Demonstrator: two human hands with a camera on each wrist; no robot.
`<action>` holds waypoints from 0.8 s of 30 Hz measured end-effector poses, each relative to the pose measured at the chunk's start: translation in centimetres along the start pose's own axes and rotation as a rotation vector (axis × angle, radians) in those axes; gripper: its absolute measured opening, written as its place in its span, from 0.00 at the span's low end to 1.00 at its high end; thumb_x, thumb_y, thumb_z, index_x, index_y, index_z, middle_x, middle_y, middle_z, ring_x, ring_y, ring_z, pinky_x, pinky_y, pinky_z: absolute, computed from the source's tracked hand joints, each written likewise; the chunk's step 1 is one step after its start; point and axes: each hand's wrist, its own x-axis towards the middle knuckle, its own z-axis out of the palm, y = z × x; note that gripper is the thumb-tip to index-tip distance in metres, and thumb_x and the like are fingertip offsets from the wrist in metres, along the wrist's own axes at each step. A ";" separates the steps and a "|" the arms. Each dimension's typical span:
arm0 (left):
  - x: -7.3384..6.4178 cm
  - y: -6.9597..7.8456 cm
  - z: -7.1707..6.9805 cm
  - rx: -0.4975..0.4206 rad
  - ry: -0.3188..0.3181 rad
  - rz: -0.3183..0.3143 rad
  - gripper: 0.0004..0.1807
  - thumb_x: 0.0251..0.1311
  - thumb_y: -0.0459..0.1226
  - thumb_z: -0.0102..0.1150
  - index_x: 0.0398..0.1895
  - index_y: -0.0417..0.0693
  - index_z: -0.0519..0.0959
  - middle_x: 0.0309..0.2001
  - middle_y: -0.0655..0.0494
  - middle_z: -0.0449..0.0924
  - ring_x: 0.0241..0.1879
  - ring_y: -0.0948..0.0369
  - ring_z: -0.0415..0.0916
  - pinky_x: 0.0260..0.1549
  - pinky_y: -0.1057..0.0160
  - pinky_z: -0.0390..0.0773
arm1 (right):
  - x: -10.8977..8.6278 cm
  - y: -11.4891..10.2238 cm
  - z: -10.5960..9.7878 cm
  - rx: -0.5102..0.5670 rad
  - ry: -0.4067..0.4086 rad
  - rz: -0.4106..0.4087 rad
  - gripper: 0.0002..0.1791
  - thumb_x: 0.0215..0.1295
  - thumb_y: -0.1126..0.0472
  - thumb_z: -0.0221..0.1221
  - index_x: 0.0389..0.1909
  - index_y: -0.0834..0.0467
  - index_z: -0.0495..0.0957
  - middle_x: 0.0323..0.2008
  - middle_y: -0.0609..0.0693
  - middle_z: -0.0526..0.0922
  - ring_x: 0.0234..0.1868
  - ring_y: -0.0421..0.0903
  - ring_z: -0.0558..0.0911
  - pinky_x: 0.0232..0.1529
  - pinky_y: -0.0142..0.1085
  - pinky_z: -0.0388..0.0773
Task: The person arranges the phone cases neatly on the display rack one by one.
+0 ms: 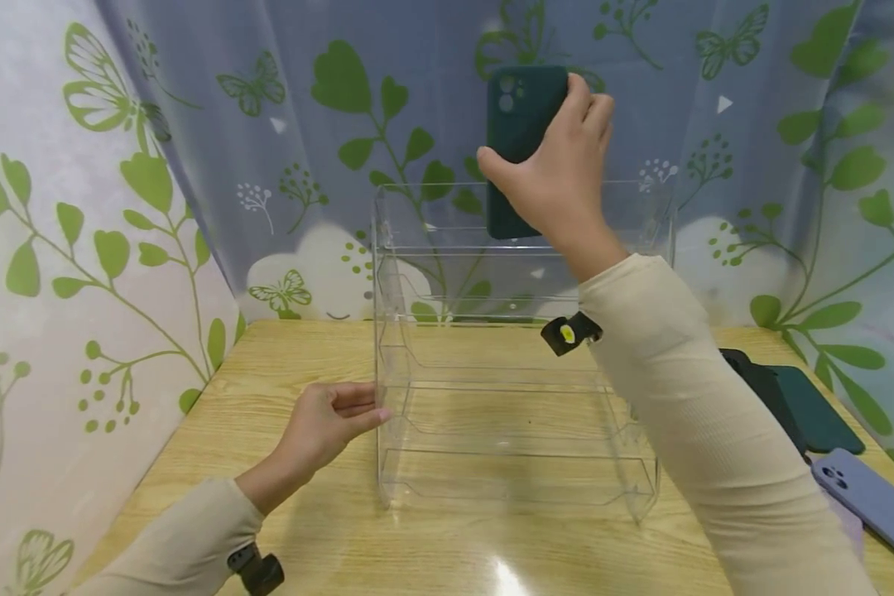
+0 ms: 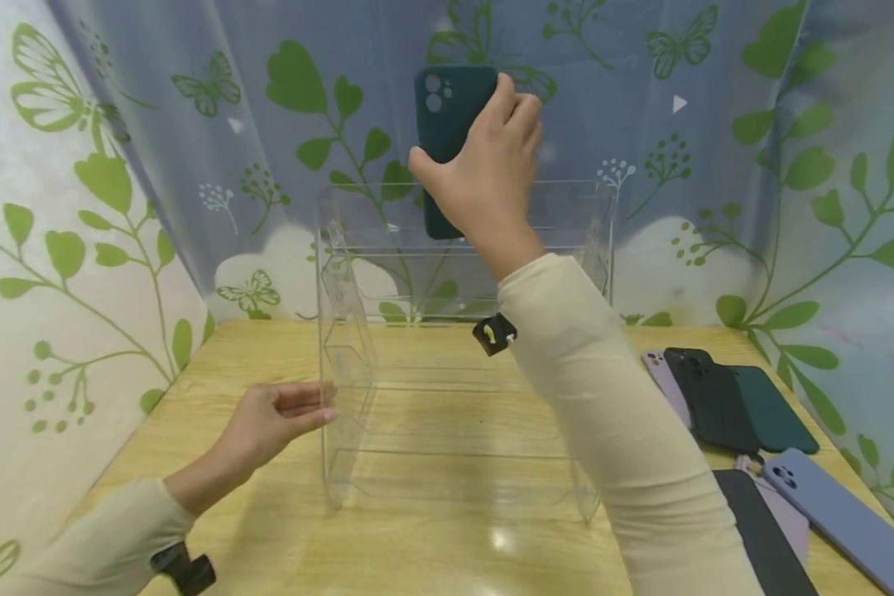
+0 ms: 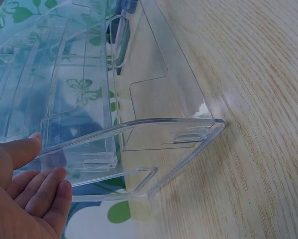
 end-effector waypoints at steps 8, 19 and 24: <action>0.2 -0.2 0.0 0.000 0.000 -0.003 0.25 0.55 0.35 0.68 0.56 0.35 0.77 0.52 0.39 0.80 0.48 0.50 0.81 0.45 0.61 0.82 | 0.6 -0.7 3.1 0.025 0.130 -0.029 0.54 0.58 0.35 0.58 0.73 0.60 0.42 0.62 0.57 0.54 0.64 0.51 0.57 0.66 0.37 0.57; 0.2 -0.1 0.0 -0.001 0.009 0.002 0.23 0.55 0.35 0.69 0.53 0.34 0.79 0.49 0.40 0.81 0.46 0.51 0.83 0.43 0.63 0.83 | 0.4 -1.1 6.5 -0.011 0.175 -0.005 0.53 0.60 0.37 0.58 0.73 0.61 0.42 0.63 0.57 0.54 0.64 0.53 0.56 0.57 0.44 0.66; 0.2 -0.2 0.0 0.005 0.009 0.004 0.24 0.55 0.35 0.69 0.54 0.34 0.78 0.49 0.40 0.81 0.46 0.51 0.82 0.43 0.63 0.83 | 0.1 -1.3 7.6 -0.060 0.133 0.026 0.53 0.61 0.37 0.57 0.74 0.60 0.41 0.65 0.57 0.52 0.63 0.53 0.56 0.51 0.47 0.69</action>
